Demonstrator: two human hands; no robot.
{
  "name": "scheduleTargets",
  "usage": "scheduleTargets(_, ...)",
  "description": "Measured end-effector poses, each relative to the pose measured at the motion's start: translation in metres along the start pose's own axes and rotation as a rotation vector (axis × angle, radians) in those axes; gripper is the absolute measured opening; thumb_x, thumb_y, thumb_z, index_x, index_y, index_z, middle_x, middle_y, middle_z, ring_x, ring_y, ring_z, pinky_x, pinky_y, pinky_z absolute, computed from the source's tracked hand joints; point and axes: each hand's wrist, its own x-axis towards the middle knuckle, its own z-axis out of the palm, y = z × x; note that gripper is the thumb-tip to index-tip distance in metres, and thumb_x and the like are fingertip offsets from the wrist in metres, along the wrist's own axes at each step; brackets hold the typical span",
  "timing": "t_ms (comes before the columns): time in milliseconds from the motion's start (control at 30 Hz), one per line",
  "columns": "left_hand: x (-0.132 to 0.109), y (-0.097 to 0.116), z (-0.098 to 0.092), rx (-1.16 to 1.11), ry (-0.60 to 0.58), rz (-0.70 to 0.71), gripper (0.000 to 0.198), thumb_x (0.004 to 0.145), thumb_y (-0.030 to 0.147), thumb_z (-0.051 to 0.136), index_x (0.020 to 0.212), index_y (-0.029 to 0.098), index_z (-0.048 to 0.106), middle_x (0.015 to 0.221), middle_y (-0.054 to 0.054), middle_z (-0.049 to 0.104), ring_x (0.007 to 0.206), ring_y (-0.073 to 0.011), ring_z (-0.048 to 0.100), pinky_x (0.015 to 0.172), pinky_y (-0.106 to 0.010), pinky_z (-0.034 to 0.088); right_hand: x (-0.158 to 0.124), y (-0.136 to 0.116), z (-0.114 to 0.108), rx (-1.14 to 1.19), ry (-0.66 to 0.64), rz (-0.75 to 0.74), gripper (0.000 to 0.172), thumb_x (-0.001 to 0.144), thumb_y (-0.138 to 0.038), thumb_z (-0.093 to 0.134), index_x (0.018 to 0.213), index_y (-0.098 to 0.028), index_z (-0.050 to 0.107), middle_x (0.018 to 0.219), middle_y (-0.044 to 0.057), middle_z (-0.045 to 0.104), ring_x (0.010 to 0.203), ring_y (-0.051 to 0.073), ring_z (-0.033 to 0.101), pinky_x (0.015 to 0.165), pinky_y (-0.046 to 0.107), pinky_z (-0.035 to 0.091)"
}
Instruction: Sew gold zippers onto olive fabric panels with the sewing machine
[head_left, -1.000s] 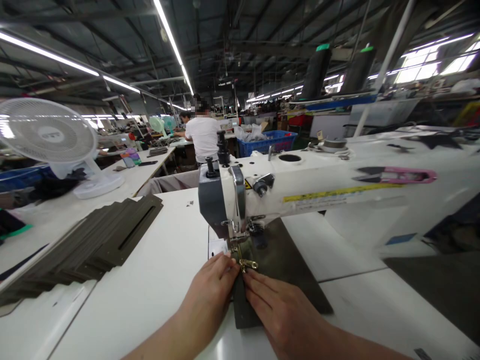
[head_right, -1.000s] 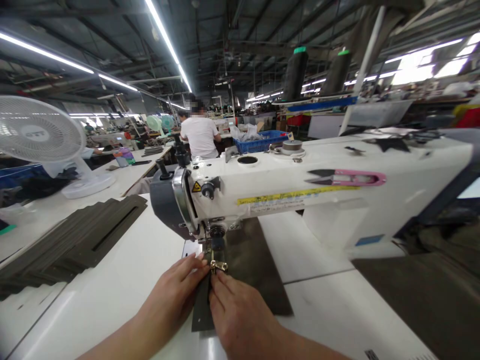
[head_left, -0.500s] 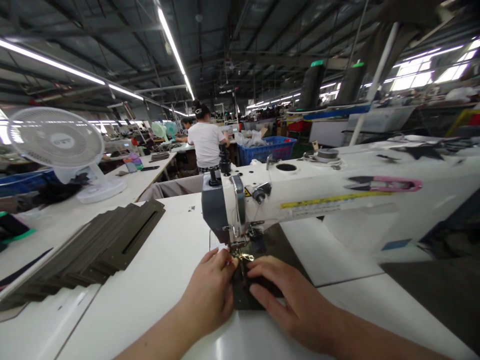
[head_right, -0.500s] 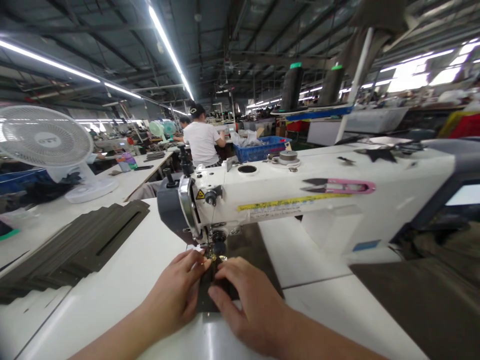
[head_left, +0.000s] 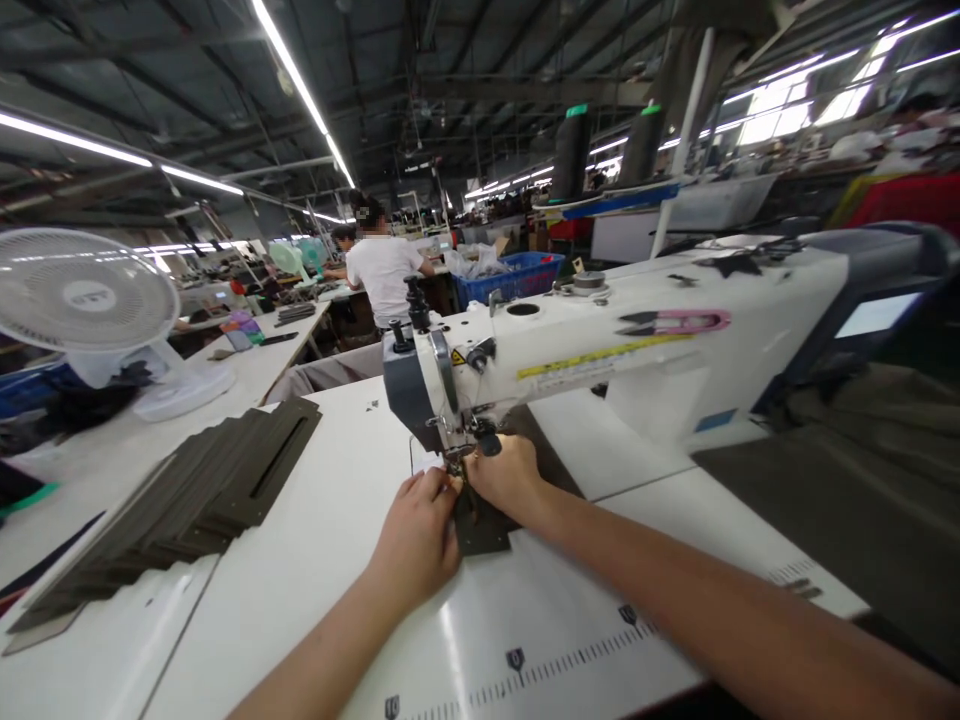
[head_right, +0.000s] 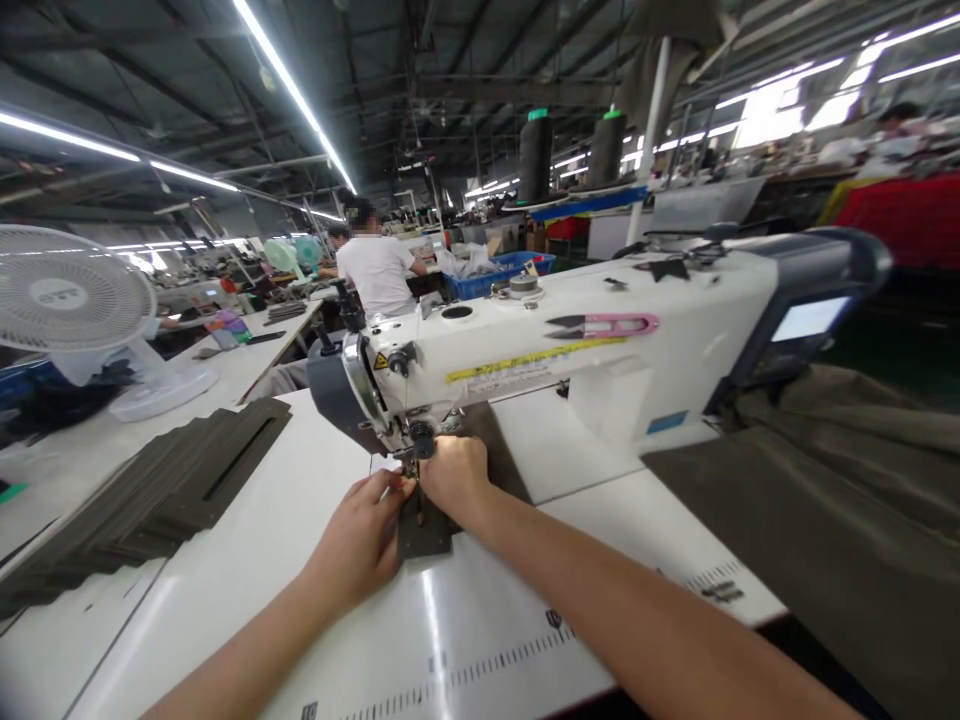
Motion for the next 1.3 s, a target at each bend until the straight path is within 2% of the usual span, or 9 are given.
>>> scheduleTargets(100, -0.003, 0.001, 0.002, -0.002, 0.039, -0.008, 0.032, 0.071, 0.013, 0.045, 0.101, 0.013, 0.057, 0.095, -0.011, 0.053, 0.088, -0.0231, 0.055, 0.082, -0.041, 0.047, -0.013, 0.003, -0.006, 0.003, 0.036, -0.107, 0.031, 0.088, -0.022, 0.037, 0.085, -0.011, 0.065, 0.084, 0.015, 0.066, 0.08, 0.024, 0.062, 0.07, 0.035, 0.046)
scheduleTargets(200, -0.007, 0.004, 0.006, 0.007, 0.086, 0.008, 0.038, 0.067, 0.008, 0.044, 0.102, 0.014, 0.057, 0.096, -0.011, 0.056, 0.086, -0.0223, 0.055, 0.079, -0.039, 0.049, -0.041, 0.012, -0.012, 0.061, 0.073, -0.361, 0.028, 0.086, -0.022, 0.042, 0.101, -0.013, 0.062, 0.106, 0.013, 0.062, 0.1, 0.023, 0.055, 0.087, 0.035, 0.043)
scheduleTargets(333, -0.011, 0.006, 0.013, 0.027, 0.102, 0.018, 0.043, 0.062, 0.005, 0.046, 0.102, 0.012, 0.058, 0.101, -0.012, 0.059, 0.09, -0.0235, 0.056, 0.081, -0.039, 0.05, -0.072, 0.024, -0.009, 0.201, 0.138, -0.625, 0.041, 0.081, -0.025, 0.046, 0.112, -0.001, 0.057, 0.118, 0.018, 0.055, 0.11, 0.026, 0.049, 0.097, 0.038, 0.038)
scheduleTargets(500, -0.011, 0.007, 0.012, 0.015, 0.104, 0.003, 0.041, 0.064, 0.005, 0.046, 0.101, 0.016, 0.059, 0.101, -0.01, 0.06, 0.09, -0.0223, 0.057, 0.081, -0.038, 0.05, -0.078, 0.024, -0.003, 0.224, 0.154, -0.641, 0.043, 0.079, -0.024, 0.048, 0.114, 0.0, 0.056, 0.119, 0.02, 0.055, 0.111, 0.028, 0.05, 0.095, 0.041, 0.041)
scheduleTargets(933, -0.005, -0.003, 0.007, -0.048, 0.053, -0.017, 0.039, 0.066, 0.005, 0.046, 0.102, 0.014, 0.06, 0.098, -0.01, 0.058, 0.089, -0.0225, 0.056, 0.081, -0.037, 0.049, -0.049, 0.023, -0.005, 0.191, 0.103, -0.658, 0.039, 0.078, -0.015, 0.046, 0.111, 0.001, 0.057, 0.117, 0.019, 0.057, 0.109, 0.026, 0.051, 0.098, 0.036, 0.038)
scheduleTargets(1000, -0.008, -0.002, 0.0, -0.104, 0.031, 0.001, 0.039, 0.068, 0.005, 0.046, 0.103, 0.015, 0.058, 0.103, -0.009, 0.058, 0.094, -0.0216, 0.056, 0.085, -0.036, 0.047, -0.046, 0.024, -0.011, 0.236, 0.07, -0.655, 0.032, 0.08, -0.016, 0.047, 0.106, -0.005, 0.061, 0.112, 0.015, 0.061, 0.104, 0.024, 0.055, 0.093, 0.034, 0.041)
scheduleTargets(1100, -0.009, -0.001, -0.008, -0.122, 0.035, -0.033, 0.035, 0.072, 0.01, 0.049, 0.105, 0.017, 0.055, 0.103, -0.007, 0.059, 0.094, -0.0202, 0.056, 0.084, -0.034, 0.047, -0.032, 0.024, -0.025, 0.284, -0.042, -0.511, 0.022, 0.083, -0.017, 0.047, 0.088, -0.016, 0.068, 0.089, 0.006, 0.069, 0.083, 0.018, 0.062, 0.077, 0.027, 0.047)
scheduleTargets(1200, -0.001, -0.003, -0.009, 0.016, 0.075, -0.121, 0.017, 0.073, 0.021, 0.06, 0.088, 0.016, 0.055, 0.087, -0.005, 0.061, 0.078, -0.0198, 0.058, 0.069, -0.032, 0.05, -0.014, 0.021, -0.042, 0.263, -0.11, -0.36, 0.024, 0.083, -0.021, 0.049, 0.07, -0.017, 0.068, 0.068, 0.002, 0.068, 0.064, 0.016, 0.062, 0.059, 0.023, 0.045)
scheduleTargets(1300, 0.005, -0.002, -0.005, 0.177, 0.116, -0.113, 0.013, 0.078, 0.028, 0.058, 0.072, 0.016, 0.054, 0.072, -0.003, 0.059, 0.064, -0.0191, 0.057, 0.058, -0.03, 0.047, -0.009, 0.016, -0.05, 0.238, -0.108, -0.353, 0.021, 0.08, -0.021, 0.053, 0.065, -0.017, 0.067, 0.065, 0.002, 0.067, 0.062, 0.016, 0.062, 0.056, 0.023, 0.045)
